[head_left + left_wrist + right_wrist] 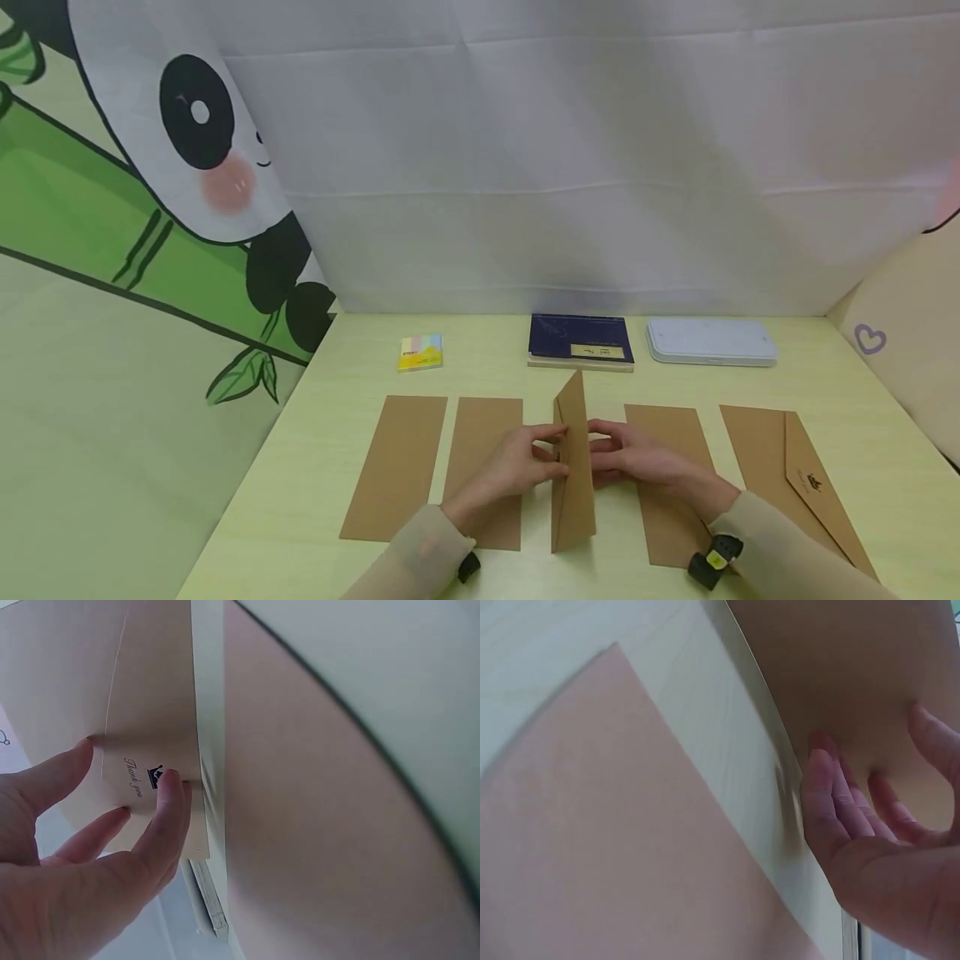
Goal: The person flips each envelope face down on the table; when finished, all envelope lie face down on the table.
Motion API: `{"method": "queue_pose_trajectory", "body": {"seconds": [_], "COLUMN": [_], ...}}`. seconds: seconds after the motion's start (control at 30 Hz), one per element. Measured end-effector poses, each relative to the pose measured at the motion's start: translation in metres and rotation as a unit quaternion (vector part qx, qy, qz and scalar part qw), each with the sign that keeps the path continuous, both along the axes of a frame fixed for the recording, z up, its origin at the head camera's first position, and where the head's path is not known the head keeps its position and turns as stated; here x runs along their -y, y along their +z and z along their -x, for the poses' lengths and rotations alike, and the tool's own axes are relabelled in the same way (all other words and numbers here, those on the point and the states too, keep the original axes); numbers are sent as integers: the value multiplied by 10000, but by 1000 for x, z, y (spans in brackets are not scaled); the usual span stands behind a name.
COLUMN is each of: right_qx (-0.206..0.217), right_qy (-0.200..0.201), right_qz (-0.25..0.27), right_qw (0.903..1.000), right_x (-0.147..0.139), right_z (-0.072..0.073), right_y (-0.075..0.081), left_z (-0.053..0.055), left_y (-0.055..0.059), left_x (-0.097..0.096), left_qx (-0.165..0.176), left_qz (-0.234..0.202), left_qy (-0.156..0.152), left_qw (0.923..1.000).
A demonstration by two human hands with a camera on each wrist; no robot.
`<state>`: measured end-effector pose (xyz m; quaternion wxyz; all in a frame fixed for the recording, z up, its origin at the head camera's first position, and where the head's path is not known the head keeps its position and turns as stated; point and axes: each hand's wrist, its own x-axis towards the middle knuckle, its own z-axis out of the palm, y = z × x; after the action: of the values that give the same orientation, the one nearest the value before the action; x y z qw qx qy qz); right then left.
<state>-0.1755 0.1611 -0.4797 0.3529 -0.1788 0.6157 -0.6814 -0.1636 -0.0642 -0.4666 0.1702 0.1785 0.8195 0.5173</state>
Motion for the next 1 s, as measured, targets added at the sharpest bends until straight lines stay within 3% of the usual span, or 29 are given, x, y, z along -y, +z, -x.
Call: {"method": "queue_pose_trajectory", "body": {"seconds": [0.13, 0.43, 0.73, 1.0], "right_qx": [-69, -680, -739, -812], "right_qy": [-4, -318, -384, -497], "right_qz": [7, -632, -564, -836], "right_qw": [10000, 9952, 9949, 9919], "right_x": [2, 6, 8, 9], "right_z": [0, -5, -8, -10], "right_y": [0, 5, 8, 8], "left_z": [1, 3, 4, 3], "left_y": [-1, 10, 15, 17], "left_x": [1, 7, 9, 8], "left_qx": [292, 833, 1643, 2011], "left_qz": [-462, -1335, -2207, -2730], "left_qy": [-61, -322, -418, -238], "left_qw": [9985, 9870, 9605, 9405]}}
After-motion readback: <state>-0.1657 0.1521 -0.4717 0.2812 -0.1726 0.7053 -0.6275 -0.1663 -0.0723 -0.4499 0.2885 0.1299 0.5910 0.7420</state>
